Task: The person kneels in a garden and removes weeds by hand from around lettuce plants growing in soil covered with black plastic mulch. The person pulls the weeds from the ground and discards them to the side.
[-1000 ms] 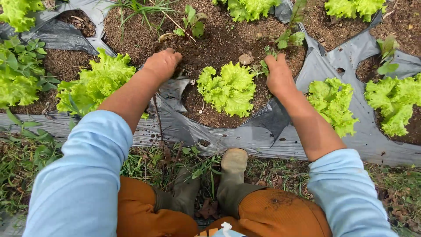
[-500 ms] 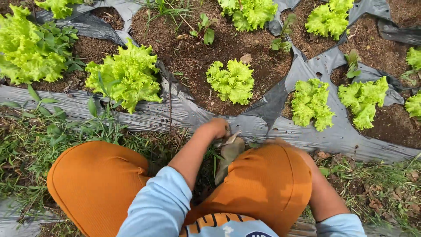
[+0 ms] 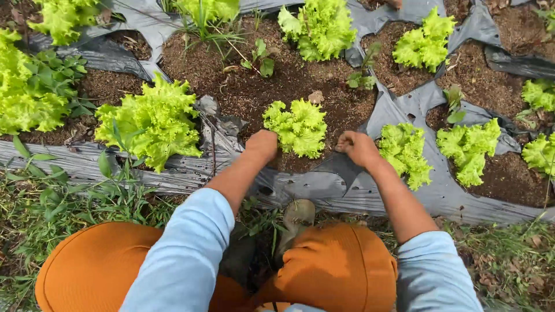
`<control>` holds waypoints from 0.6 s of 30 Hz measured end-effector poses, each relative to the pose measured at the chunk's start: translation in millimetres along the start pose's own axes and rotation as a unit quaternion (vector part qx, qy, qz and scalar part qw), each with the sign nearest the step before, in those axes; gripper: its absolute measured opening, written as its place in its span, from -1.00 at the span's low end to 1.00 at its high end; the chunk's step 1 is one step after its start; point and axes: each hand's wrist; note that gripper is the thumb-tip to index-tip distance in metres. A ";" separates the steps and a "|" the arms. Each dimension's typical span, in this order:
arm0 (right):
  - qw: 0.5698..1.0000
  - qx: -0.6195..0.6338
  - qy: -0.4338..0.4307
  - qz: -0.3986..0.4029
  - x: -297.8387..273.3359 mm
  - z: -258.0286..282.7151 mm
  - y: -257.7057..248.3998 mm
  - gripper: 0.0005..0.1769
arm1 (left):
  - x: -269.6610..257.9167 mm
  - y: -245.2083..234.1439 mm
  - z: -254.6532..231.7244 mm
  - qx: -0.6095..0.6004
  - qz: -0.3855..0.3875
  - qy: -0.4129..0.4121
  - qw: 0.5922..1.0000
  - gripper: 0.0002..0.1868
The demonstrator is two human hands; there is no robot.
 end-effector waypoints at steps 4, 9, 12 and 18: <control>0.984 0.010 0.007 0.179 -87.2 32.7 -49.4 -0.80 | -44.2 -170.6 -17.3 0.162 0.157 0.070 0.972 -0.74; 0.994 -0.013 0.093 -0.059 -60.5 -63.0 -11.8 -0.80 | -75.7 -258.0 27.4 0.167 0.274 -0.027 0.947 -0.44; 0.983 -0.051 0.028 -0.176 -33.1 -97.9 10.6 -0.63 | -139.3 -300.6 37.3 -0.042 0.264 -0.209 0.941 -0.62; 0.996 -0.052 0.019 0.067 -55.5 -71.9 -44.7 -0.73 | -291.4 -253.5 159.8 -0.124 0.380 -0.350 0.847 -0.68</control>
Point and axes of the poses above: each hand's wrist, its own x-axis towards the middle knuckle, its own y-axis out of the palm, z = x × y, and after that the axes turned 1 degree about y, right-handed
